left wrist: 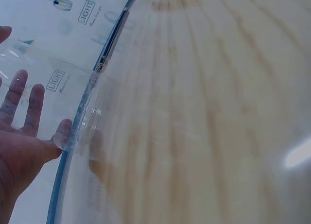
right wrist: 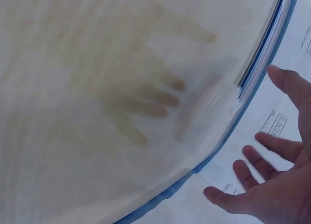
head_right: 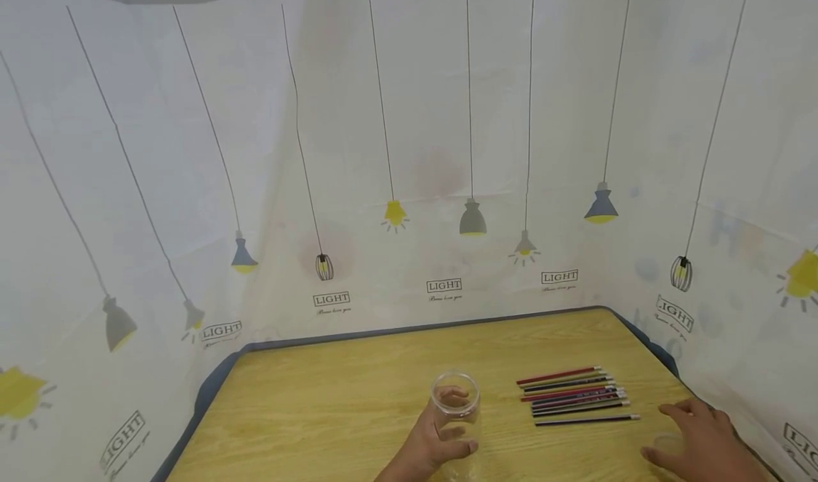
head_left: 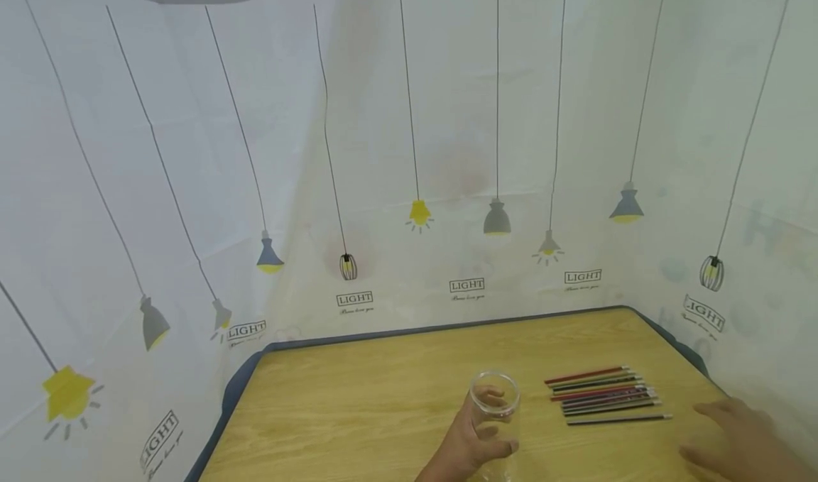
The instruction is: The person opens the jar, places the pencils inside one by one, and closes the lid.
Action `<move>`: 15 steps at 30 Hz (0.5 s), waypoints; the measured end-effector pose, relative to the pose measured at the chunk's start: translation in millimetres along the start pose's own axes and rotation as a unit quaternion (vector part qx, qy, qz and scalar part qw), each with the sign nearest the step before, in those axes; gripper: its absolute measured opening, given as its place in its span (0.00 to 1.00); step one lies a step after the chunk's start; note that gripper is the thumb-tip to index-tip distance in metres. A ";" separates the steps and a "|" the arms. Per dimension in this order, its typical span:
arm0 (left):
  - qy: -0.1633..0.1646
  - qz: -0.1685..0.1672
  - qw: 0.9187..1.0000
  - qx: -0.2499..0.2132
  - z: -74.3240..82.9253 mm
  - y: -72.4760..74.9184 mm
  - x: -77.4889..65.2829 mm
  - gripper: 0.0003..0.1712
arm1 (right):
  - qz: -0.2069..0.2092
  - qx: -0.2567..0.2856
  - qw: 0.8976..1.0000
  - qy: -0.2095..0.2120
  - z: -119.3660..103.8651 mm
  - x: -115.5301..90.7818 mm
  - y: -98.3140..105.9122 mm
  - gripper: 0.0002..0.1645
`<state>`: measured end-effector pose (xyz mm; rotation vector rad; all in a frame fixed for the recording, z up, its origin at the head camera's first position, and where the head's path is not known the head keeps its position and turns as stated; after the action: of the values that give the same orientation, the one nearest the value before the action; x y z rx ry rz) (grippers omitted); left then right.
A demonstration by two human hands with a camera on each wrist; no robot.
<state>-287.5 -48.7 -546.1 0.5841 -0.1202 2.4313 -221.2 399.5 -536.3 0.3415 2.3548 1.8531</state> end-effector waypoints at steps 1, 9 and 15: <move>-0.001 0.001 1.000 0.000 -0.2 0.1 0.0 0.41 | 0.015 0.008 1.000 0.016 -7.2 -1.4 4.4 0.46; 0.006 0.001 1.000 -0.004 -1.3 -0.6 0.1 0.43 | 0.069 0.029 0.991 0.107 -48.0 -4.2 19.4 0.23; 0.007 0.001 1.000 -0.004 -0.6 1.0 -0.5 0.43 | 0.043 0.031 0.989 0.141 -67.2 7.0 8.9 0.14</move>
<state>-288.0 -49.7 -546.8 0.5638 -0.1244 2.4349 -242.9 340.1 -511.2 0.2021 2.6238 1.9854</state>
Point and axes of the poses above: each hand's wrist, its own x-axis towards the middle knuckle, its own y-axis out of the back of the hand, z = x × y, the point moved 2 cm from there along x, towards the middle knuckle, and after that the axes turned 15 degrees about -y, right-handed, at the moved point
